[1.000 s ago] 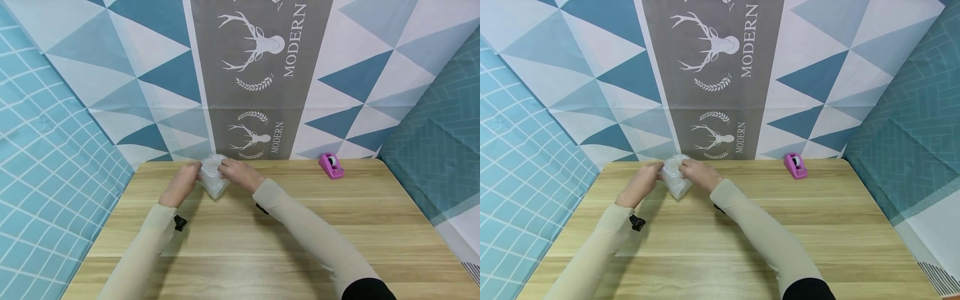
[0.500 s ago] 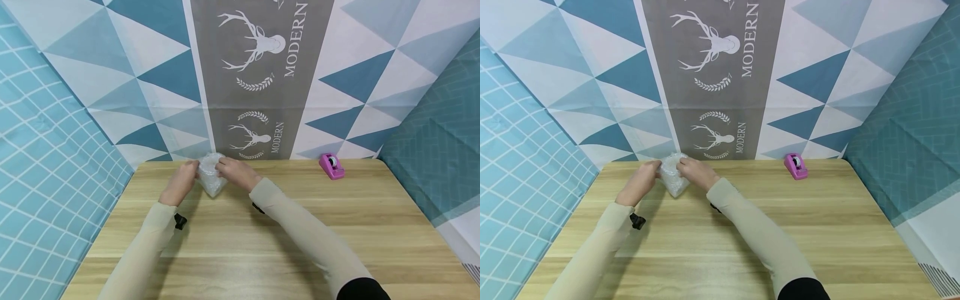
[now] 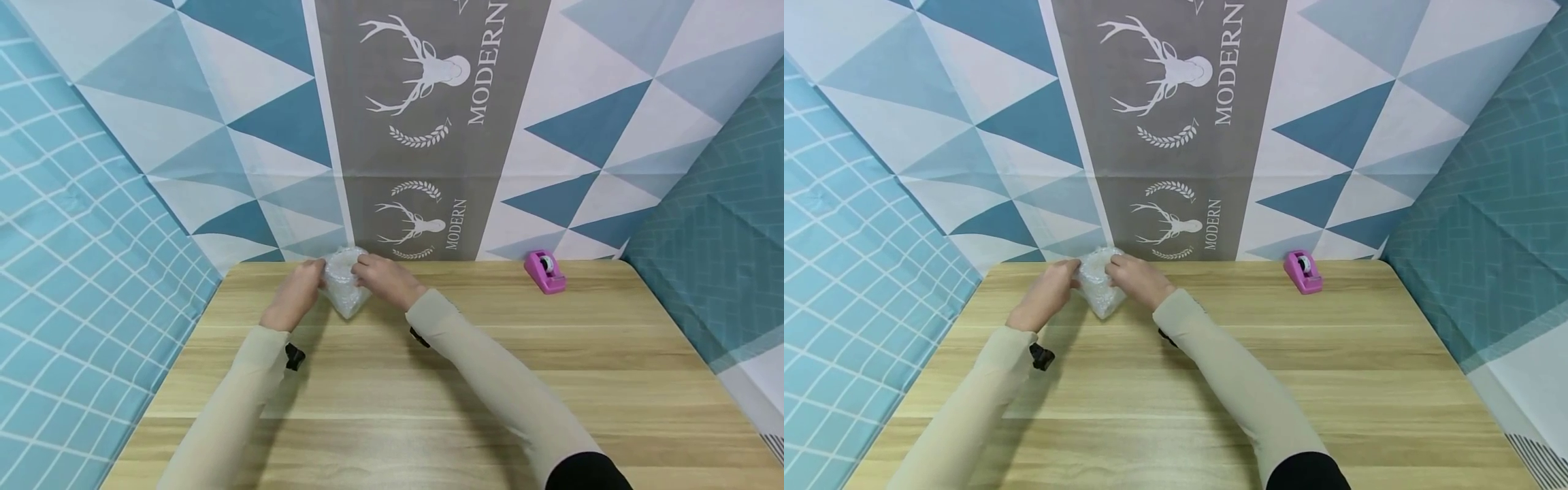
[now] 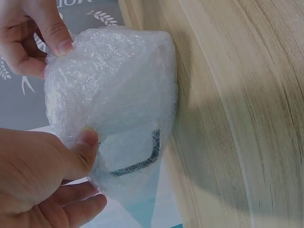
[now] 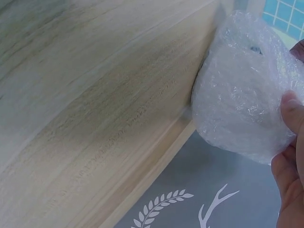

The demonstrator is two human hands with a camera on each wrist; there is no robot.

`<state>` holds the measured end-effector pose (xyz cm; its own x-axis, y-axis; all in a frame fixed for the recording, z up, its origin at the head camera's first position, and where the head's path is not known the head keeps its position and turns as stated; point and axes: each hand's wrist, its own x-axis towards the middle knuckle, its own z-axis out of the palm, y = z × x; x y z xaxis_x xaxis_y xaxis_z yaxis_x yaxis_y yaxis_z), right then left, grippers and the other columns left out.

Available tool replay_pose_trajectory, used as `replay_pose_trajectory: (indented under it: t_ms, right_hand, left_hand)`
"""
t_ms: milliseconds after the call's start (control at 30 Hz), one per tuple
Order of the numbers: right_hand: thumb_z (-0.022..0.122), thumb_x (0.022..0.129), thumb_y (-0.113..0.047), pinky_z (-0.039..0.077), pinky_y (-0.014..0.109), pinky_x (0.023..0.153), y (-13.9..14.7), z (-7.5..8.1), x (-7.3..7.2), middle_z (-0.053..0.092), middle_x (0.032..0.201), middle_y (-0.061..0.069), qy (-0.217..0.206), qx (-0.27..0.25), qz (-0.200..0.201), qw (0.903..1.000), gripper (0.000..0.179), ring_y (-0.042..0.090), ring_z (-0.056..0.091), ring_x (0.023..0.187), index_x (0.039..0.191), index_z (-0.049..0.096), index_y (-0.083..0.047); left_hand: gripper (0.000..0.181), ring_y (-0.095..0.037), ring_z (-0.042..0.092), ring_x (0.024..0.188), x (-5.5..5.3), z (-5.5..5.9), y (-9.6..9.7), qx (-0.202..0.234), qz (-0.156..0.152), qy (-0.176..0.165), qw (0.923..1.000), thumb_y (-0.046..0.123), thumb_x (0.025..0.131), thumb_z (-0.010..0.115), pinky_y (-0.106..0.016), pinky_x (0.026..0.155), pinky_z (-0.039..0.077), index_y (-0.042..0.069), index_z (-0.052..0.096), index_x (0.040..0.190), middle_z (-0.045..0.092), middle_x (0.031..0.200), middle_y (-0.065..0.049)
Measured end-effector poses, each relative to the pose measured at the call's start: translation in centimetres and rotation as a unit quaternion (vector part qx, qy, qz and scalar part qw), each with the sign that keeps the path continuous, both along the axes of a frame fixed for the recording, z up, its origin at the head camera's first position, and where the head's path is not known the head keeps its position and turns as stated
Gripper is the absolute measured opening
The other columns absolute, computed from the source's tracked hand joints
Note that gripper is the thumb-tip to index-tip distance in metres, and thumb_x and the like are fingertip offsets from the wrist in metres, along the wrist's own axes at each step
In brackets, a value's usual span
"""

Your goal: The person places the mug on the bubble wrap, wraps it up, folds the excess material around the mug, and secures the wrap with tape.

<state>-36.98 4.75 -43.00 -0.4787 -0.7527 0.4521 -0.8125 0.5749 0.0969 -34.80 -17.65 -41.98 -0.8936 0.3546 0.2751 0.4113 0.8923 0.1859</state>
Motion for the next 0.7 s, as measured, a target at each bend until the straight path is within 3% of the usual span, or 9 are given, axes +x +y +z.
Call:
replay_pose_trajectory:
  t_ms: [267,467,700]
  right_hand:
    - [0.066,0.1,-0.023,0.055,0.029,0.102,-0.2,0.3,0.4,0.067,0.123,0.014,0.017,0.017,-0.009,0.9997,0.03,0.026,0.064,0.114,0.123,0.071,-0.004]
    - [0.069,0.098,-0.016,0.057,0.024,0.08,-0.1,0.0,0.9,0.064,0.117,0.01,0.03,-0.011,-0.018,0.9993,0.025,0.023,0.061,0.102,0.121,0.067,-0.008]
    - [0.074,0.093,-0.009,0.056,0.029,0.075,0.2,-0.4,1.5,0.06,0.107,0.012,0.042,-0.052,0.006,0.9978,0.018,0.027,0.059,0.093,0.108,0.065,-0.003]
  left_hand:
    - [0.023,-0.043,0.07,0.099,0.6,0.6,-0.2,0.003,-0.008,0.008,0.9999,-0.005,0.09,0.073,-0.05,0.079,0.062,-0.009,0.064,0.111,0.069,0.11,-0.029]
    - [0.037,-0.047,0.067,0.113,1.1,0.9,-0.1,-0.002,-0.018,0.029,0.9994,-0.002,0.09,0.075,-0.052,0.091,0.06,-0.013,0.061,0.122,0.062,0.131,-0.032]
    - [0.021,-0.04,0.071,0.095,1.9,1.1,0.2,0.022,-0.036,0.05,0.9979,-0.002,0.094,0.065,-0.05,0.078,0.061,-0.009,0.066,0.113,0.07,0.109,-0.027]
